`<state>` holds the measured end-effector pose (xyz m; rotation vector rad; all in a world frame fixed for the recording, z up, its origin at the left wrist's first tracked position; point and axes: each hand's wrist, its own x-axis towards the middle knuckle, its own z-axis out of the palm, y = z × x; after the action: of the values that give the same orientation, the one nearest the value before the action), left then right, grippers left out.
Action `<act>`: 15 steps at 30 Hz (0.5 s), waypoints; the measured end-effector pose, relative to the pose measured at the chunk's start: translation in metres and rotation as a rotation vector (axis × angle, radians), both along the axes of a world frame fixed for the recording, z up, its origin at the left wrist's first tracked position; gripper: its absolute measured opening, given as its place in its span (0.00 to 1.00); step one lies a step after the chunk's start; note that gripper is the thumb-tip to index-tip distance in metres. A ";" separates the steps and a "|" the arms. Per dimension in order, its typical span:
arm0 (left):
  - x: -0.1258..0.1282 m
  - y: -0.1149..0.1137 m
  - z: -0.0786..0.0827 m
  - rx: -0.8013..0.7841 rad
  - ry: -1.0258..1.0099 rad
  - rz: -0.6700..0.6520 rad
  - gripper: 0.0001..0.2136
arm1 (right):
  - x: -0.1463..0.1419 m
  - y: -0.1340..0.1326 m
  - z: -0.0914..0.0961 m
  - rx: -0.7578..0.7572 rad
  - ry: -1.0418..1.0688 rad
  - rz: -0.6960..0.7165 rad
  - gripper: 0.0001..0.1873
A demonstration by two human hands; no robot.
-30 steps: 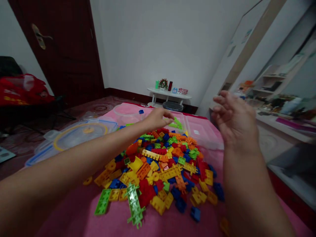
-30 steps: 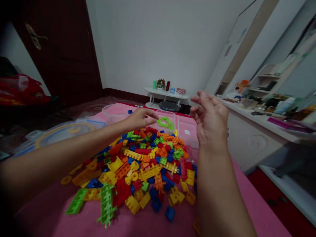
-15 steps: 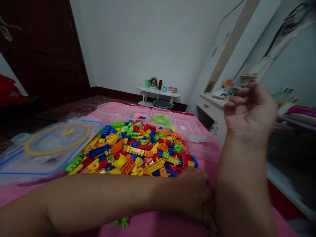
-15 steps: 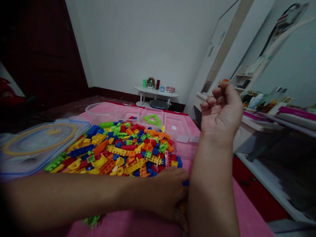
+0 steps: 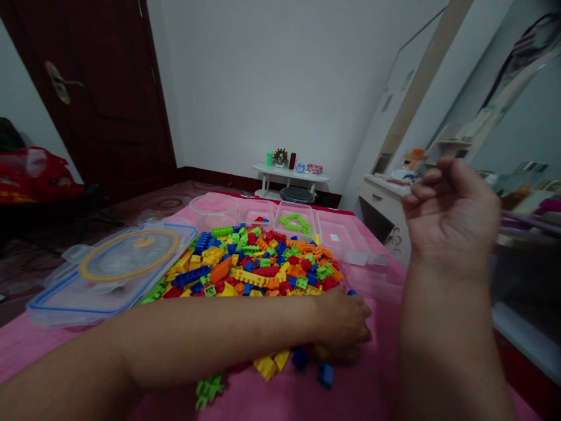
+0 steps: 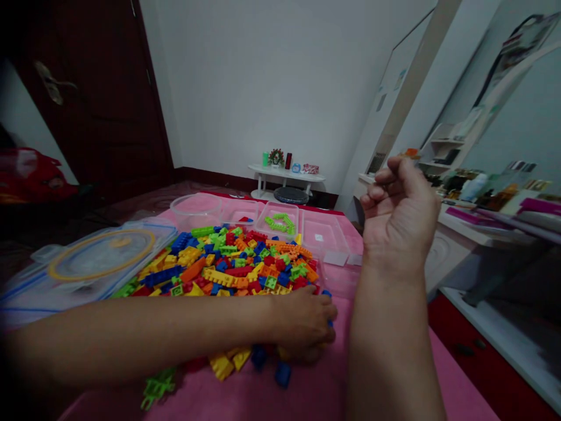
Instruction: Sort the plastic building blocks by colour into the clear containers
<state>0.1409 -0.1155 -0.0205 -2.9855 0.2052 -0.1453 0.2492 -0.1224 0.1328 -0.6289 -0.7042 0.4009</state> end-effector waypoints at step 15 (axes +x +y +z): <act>-0.102 0.112 0.039 0.112 -0.132 0.384 0.14 | -0.015 0.017 -0.014 -0.023 -0.095 0.010 0.04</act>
<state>0.0393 -0.0037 0.0184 -2.8243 -0.3596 -0.2734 0.2344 -0.1055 0.1191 -0.6694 -0.7941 0.3906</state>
